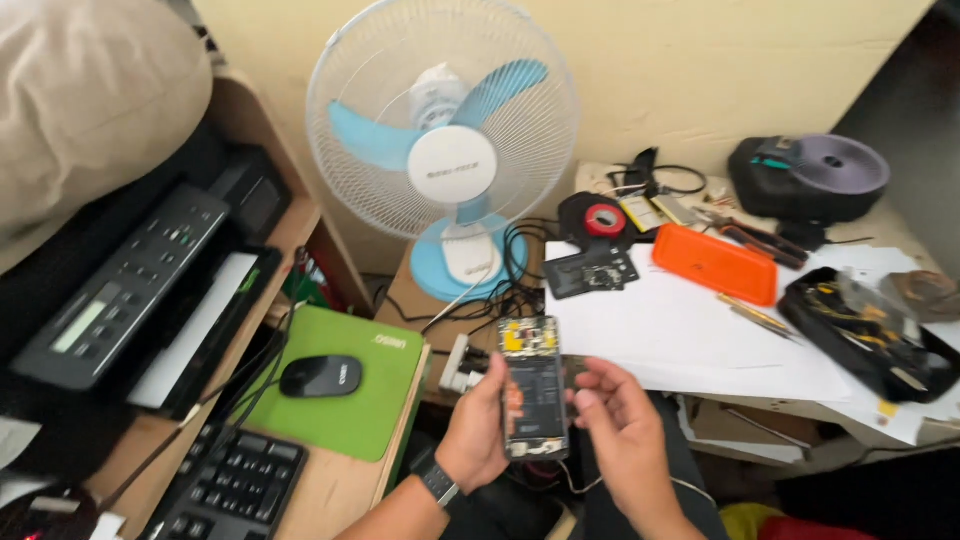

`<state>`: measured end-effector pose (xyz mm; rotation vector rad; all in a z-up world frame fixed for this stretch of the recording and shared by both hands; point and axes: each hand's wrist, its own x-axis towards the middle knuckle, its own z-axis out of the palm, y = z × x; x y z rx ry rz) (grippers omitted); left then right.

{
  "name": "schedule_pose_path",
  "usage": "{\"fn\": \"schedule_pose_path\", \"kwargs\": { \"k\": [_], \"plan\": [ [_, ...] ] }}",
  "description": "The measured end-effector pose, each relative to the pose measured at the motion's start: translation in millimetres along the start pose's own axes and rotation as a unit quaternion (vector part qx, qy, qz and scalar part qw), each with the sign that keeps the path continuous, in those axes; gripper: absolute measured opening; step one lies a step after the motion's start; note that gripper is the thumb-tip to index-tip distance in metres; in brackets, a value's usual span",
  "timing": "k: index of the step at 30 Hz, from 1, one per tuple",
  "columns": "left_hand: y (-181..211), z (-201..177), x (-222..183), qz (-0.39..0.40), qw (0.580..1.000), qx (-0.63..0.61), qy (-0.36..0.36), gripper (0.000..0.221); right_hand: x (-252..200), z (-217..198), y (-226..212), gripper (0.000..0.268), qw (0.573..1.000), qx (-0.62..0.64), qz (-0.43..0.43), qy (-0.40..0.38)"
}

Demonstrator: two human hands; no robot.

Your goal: Applying thin adhesive tape strips to the internal frame of a disassembled smartphone.

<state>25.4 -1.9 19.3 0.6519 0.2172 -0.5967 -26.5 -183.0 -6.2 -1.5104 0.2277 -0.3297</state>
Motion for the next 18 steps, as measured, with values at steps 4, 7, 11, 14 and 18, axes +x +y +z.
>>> {"fn": "schedule_pose_path", "kwargs": {
  "k": [4, 7, 11, 14, 18],
  "plan": [
    [1.3, 1.3, -5.5, 0.032, 0.998, 0.055, 0.011, 0.059, 5.4, 2.5, -20.2, 0.048, 0.999, -0.029, 0.043, -0.002],
    [0.3, -0.6, -6.2, 0.055, 0.993, 0.104, 0.012, 0.056, 12.1, 3.9, -22.7, 0.043, 0.998, -0.066, 0.014, -0.011],
    [-3.6, -1.5, -5.9, 0.150, 0.944, 0.294, 0.023, 0.043, 13.3, 8.7, -28.6, 0.048, 0.986, -0.147, -0.066, -0.031],
    [-2.6, -3.6, -4.7, 0.176, 0.928, 0.326, 0.040, 0.038, 5.0, 12.8, -33.1, 0.048, 0.988, -0.120, -0.089, -0.050],
    [-4.7, -6.0, -5.3, 0.197, 0.922, 0.333, 0.027, 0.037, -1.2, 13.2, -30.3, 0.041, 0.986, -0.096, -0.125, -0.045]
  ]
}}
